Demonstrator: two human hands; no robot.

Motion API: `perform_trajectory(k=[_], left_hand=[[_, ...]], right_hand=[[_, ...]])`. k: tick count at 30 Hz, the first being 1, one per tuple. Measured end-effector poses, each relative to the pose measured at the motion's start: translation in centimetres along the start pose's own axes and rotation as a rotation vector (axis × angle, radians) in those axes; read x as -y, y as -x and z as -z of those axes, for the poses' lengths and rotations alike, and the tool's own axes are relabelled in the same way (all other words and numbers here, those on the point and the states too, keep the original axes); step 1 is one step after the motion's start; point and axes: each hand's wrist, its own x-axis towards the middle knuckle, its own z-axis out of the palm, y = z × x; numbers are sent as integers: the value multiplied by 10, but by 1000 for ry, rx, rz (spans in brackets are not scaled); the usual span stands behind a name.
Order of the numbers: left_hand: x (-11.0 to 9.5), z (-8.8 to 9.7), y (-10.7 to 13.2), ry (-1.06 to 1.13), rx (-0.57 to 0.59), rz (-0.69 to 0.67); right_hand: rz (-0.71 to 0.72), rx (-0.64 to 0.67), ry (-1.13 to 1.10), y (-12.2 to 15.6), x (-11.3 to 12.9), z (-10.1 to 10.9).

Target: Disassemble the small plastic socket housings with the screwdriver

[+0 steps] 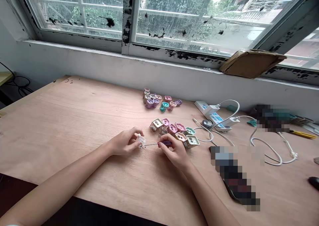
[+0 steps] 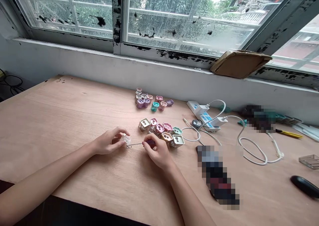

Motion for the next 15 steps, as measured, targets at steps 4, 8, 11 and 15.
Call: perform_trajectory(k=[4, 8, 11, 15], left_hand=[[3, -1, 0, 20, 4, 0], [5, -1, 1, 49, 13, 10], [7, -1, 1, 40, -8, 13], [9, -1, 1, 44, -37, 23]], right_hand=[[-5, 4, 1, 0, 0, 0], [-4, 5, 4, 0, 0, 0], [-3, 2, 4, 0, -1, -1], [-1, 3, -1, 0, -1, -1]])
